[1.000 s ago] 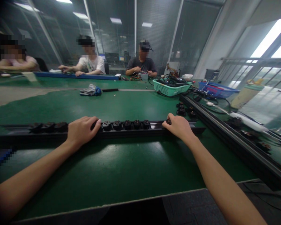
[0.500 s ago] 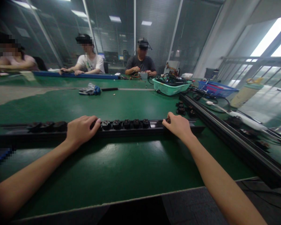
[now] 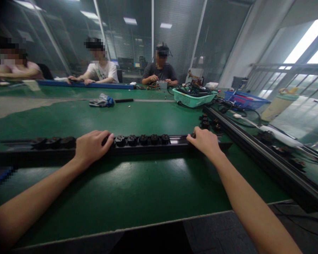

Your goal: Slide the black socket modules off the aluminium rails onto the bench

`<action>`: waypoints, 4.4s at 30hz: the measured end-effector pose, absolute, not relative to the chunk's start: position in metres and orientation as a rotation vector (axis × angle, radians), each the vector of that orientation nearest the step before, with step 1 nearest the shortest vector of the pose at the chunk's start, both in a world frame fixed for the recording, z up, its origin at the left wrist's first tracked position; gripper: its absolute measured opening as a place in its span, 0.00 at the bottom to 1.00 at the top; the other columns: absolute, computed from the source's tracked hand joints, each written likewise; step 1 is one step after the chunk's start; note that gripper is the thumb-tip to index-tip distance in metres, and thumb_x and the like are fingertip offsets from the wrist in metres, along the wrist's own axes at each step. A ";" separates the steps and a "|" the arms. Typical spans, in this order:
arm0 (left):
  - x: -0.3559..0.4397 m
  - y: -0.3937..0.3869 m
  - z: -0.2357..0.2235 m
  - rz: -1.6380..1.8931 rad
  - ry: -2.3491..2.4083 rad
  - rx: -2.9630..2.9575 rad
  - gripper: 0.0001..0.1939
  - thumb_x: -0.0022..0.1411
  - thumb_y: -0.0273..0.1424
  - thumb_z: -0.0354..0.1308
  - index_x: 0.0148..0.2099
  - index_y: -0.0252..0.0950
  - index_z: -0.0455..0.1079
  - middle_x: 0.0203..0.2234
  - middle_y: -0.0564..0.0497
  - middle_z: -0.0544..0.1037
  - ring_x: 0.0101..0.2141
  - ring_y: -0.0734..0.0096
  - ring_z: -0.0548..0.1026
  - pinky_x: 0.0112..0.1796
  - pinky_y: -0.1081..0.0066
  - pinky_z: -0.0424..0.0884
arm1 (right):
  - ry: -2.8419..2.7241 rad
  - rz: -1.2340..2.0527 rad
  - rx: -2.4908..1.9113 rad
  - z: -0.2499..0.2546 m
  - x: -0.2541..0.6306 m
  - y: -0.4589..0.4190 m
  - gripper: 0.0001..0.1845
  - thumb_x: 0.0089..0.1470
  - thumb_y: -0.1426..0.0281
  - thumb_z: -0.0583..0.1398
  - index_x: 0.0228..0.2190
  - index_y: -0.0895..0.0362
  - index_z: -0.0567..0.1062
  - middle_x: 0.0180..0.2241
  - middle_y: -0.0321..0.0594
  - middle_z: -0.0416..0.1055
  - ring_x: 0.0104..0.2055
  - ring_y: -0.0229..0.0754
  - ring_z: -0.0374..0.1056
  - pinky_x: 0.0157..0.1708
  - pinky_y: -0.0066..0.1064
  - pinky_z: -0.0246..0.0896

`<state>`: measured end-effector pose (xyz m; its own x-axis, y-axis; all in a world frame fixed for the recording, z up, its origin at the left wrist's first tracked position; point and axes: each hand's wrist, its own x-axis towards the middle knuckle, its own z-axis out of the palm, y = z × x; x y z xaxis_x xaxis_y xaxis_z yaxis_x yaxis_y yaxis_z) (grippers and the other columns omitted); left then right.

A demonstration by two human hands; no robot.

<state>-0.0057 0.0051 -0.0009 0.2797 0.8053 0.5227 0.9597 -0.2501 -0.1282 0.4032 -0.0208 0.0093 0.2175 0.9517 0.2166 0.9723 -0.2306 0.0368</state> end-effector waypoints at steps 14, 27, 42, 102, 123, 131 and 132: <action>-0.005 0.005 0.000 -0.498 -1.597 -2.145 0.27 0.73 0.46 0.39 0.38 0.37 0.75 0.33 0.42 0.81 0.34 0.59 0.76 0.29 0.66 0.56 | -1.871 -0.270 -2.397 0.008 0.415 -0.018 0.22 0.63 0.52 0.53 0.41 0.57 0.75 0.39 0.53 0.78 0.41 0.56 0.76 0.35 0.37 0.62; -0.008 0.006 -0.003 -0.496 -1.580 -2.133 0.28 0.74 0.47 0.38 0.39 0.37 0.76 0.33 0.42 0.80 0.33 0.58 0.76 0.28 0.66 0.55 | -1.850 -0.239 -2.430 0.008 0.422 -0.016 0.23 0.63 0.53 0.53 0.44 0.59 0.74 0.40 0.57 0.78 0.42 0.57 0.76 0.35 0.38 0.63; -0.008 0.008 -0.003 -0.487 -1.583 -2.125 0.28 0.74 0.46 0.38 0.40 0.37 0.76 0.33 0.42 0.80 0.33 0.59 0.76 0.28 0.66 0.54 | -1.772 -0.156 -2.532 0.010 0.436 -0.014 0.24 0.63 0.53 0.51 0.46 0.60 0.73 0.42 0.57 0.77 0.47 0.60 0.75 0.39 0.40 0.65; -0.009 0.008 -0.002 -0.496 -1.570 -2.150 0.29 0.73 0.47 0.39 0.40 0.37 0.77 0.34 0.43 0.81 0.34 0.58 0.77 0.30 0.66 0.58 | -1.376 -0.025 -2.725 0.005 0.483 -0.006 0.33 0.58 0.48 0.56 0.52 0.60 0.74 0.51 0.64 0.74 0.51 0.64 0.74 0.45 0.49 0.70; -0.008 0.006 -0.001 -0.502 -1.564 -2.154 0.27 0.74 0.46 0.40 0.39 0.37 0.76 0.33 0.42 0.80 0.34 0.58 0.76 0.29 0.66 0.57 | -1.719 -0.084 -2.612 -0.009 0.512 -0.001 0.30 0.61 0.48 0.53 0.48 0.61 0.73 0.46 0.61 0.77 0.46 0.62 0.75 0.41 0.44 0.66; -0.009 0.007 -0.003 -0.508 -1.576 -2.156 0.27 0.73 0.47 0.40 0.39 0.38 0.76 0.34 0.42 0.81 0.34 0.58 0.76 0.29 0.66 0.57 | -1.537 -0.143 -2.521 -0.011 0.496 -0.019 0.26 0.58 0.46 0.55 0.42 0.55 0.75 0.44 0.55 0.77 0.47 0.60 0.74 0.41 0.42 0.65; -0.009 0.008 -0.003 -0.505 -1.578 -2.154 0.27 0.73 0.47 0.40 0.40 0.38 0.76 0.34 0.42 0.81 0.34 0.58 0.76 0.29 0.66 0.57 | -1.542 -0.144 -2.504 -0.011 0.497 -0.019 0.26 0.57 0.47 0.56 0.42 0.55 0.75 0.44 0.54 0.77 0.47 0.59 0.74 0.40 0.42 0.65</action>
